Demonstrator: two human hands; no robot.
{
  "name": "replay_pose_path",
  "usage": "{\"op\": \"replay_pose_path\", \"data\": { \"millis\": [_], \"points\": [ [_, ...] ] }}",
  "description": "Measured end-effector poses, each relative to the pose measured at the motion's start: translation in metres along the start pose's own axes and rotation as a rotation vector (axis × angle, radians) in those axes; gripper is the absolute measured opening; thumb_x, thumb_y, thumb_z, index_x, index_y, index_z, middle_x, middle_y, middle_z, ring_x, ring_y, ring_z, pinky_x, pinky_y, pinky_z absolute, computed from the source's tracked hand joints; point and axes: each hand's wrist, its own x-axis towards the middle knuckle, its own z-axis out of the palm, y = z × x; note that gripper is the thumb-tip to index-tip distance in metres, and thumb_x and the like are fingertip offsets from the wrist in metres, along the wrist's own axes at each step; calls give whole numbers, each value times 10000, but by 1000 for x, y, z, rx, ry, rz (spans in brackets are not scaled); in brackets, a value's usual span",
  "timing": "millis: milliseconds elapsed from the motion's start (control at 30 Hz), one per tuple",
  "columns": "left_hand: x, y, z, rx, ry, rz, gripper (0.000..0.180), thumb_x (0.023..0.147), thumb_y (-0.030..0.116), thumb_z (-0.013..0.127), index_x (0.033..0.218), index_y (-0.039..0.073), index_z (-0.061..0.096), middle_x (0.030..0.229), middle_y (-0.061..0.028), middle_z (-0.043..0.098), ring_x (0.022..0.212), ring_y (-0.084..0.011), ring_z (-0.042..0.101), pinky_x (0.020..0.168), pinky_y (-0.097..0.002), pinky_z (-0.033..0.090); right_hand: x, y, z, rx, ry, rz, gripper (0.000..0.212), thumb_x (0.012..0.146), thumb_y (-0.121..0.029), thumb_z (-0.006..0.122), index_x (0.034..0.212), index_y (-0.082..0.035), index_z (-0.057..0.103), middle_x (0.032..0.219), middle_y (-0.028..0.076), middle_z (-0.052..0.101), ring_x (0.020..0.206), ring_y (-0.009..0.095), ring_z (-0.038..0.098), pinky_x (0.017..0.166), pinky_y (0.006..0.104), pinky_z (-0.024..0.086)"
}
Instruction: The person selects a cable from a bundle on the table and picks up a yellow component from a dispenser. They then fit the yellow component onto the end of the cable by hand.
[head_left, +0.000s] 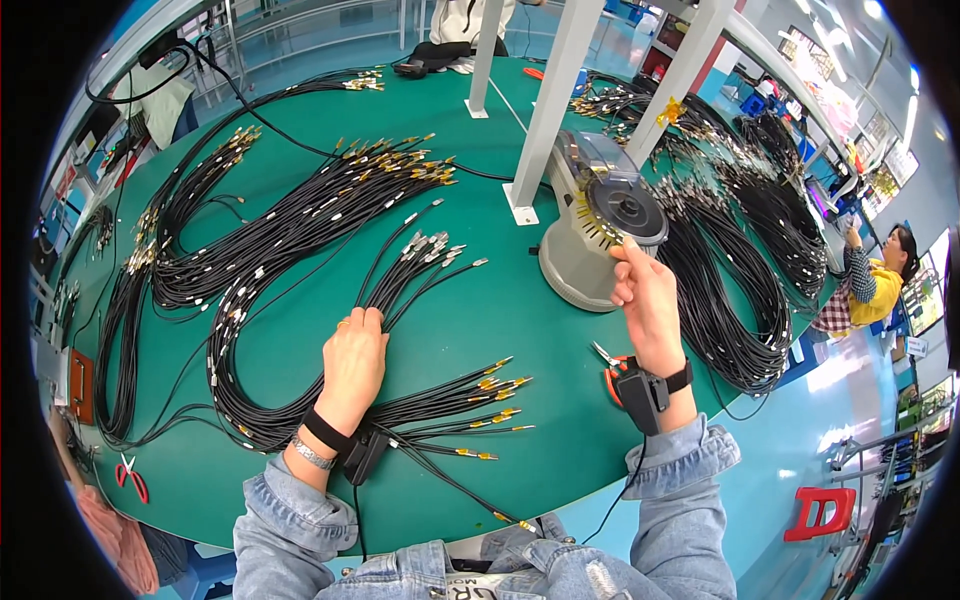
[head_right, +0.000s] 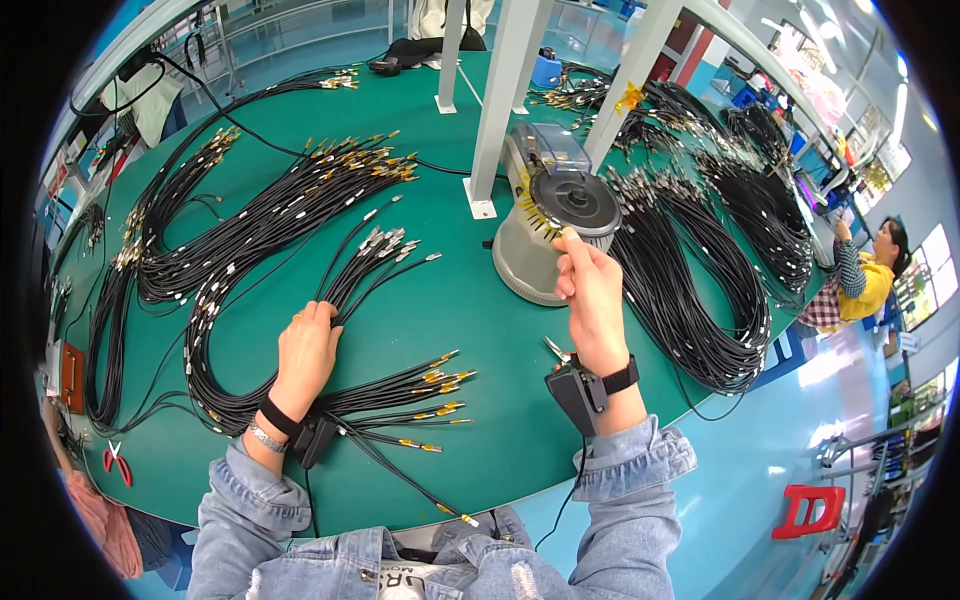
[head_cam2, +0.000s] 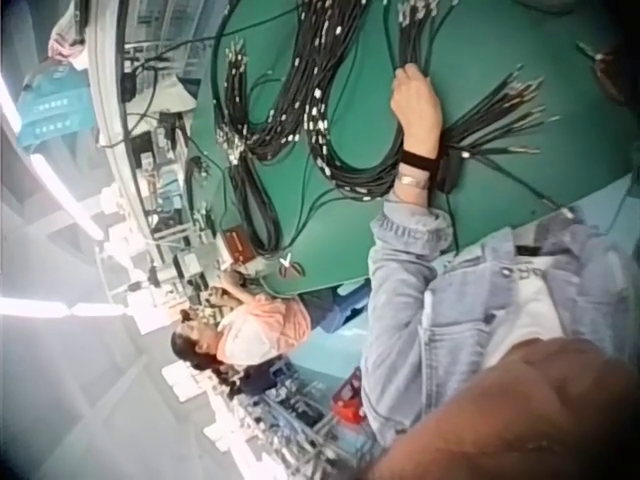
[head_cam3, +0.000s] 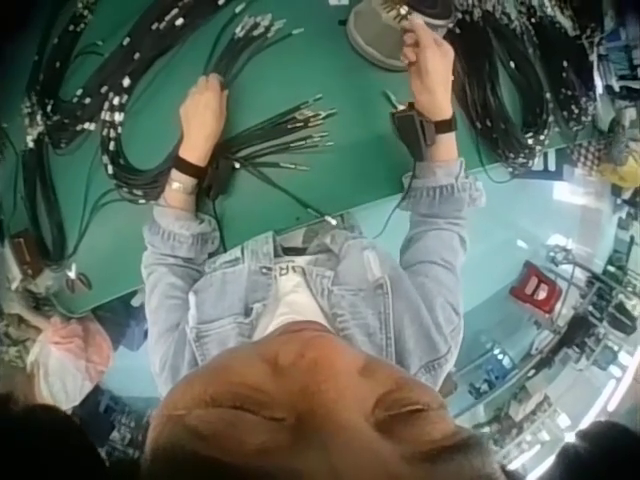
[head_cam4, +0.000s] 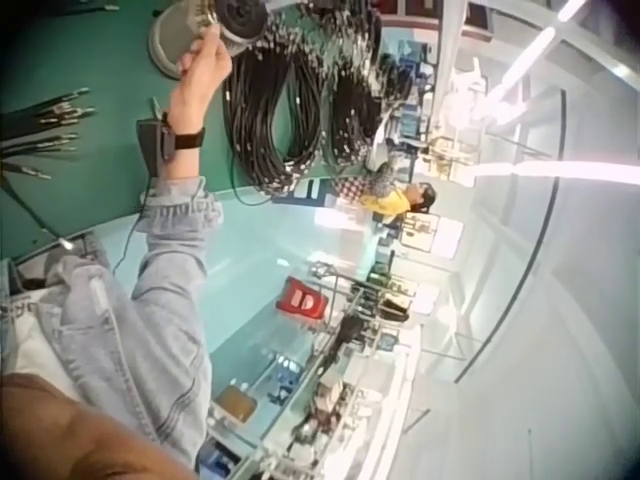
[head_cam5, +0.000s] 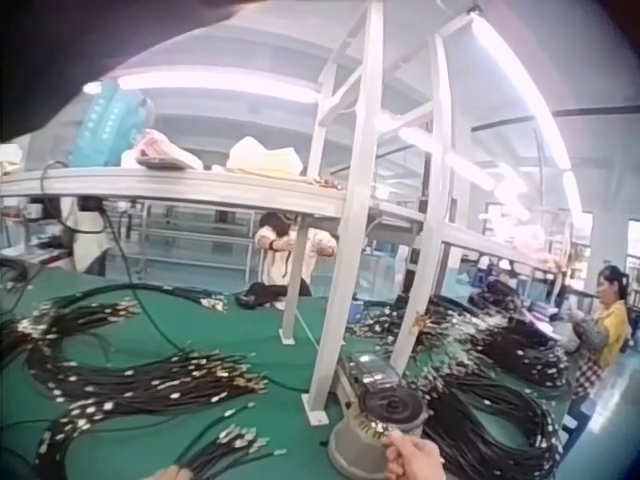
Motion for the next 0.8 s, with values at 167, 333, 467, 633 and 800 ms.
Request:
{"op": "replay_pose_path", "data": {
  "millis": [167, 333, 467, 633, 800],
  "points": [
    [0, -6, 1, -11, -36, 17, 166, 735, 68, 660, 830, 27, 531, 790, -118, 572, 726, -314, 577, 631, -410, 473, 8, 0, 3, -57, -33, -57, 195, 898, -196, 575, 866, -4, 586, 599, -57, 413, 464, 36, 302, 457, 216, 259],
    [3, -9, -6, -99, -15, 23, 157, 741, 45, 641, 861, 17, 544, 762, -122, 588, 680, -296, 584, 610, -396, 470, 0, -7, 10, 94, -59, -176, 168, 895, -175, 572, 860, -11, 581, 602, -47, 404, 489, 35, 313, 479, 212, 261],
    [7, -2, -23, -350, -75, -60, 158, 762, 26, 612, 907, 5, 553, 767, -109, 610, 661, -235, 596, 605, -352, 475, -24, -15, 22, 204, -174, -340, 138, 895, -144, 559, 853, -13, 572, 611, -30, 414, 520, 52, 342, 508, 220, 285],
    [10, 22, -36, -1066, -453, -311, 192, 811, 51, 594, 988, -12, 556, 790, -77, 620, 698, -136, 589, 638, -283, 480, -55, 5, 28, 131, -361, -162, 114, 890, -109, 545, 835, -9, 554, 683, 9, 495, 582, 92, 417, 567, 242, 350],
    [18, 70, -50, -1063, -296, -68, 270, 836, 109, 615, 1070, -8, 547, 791, -61, 609, 724, -117, 573, 645, -255, 472, -75, 34, 32, 38, -447, -127, 119, 887, -99, 540, 828, 4, 548, 756, 39, 543, 619, 99, 461, 595, 235, 382]
  ]
}}
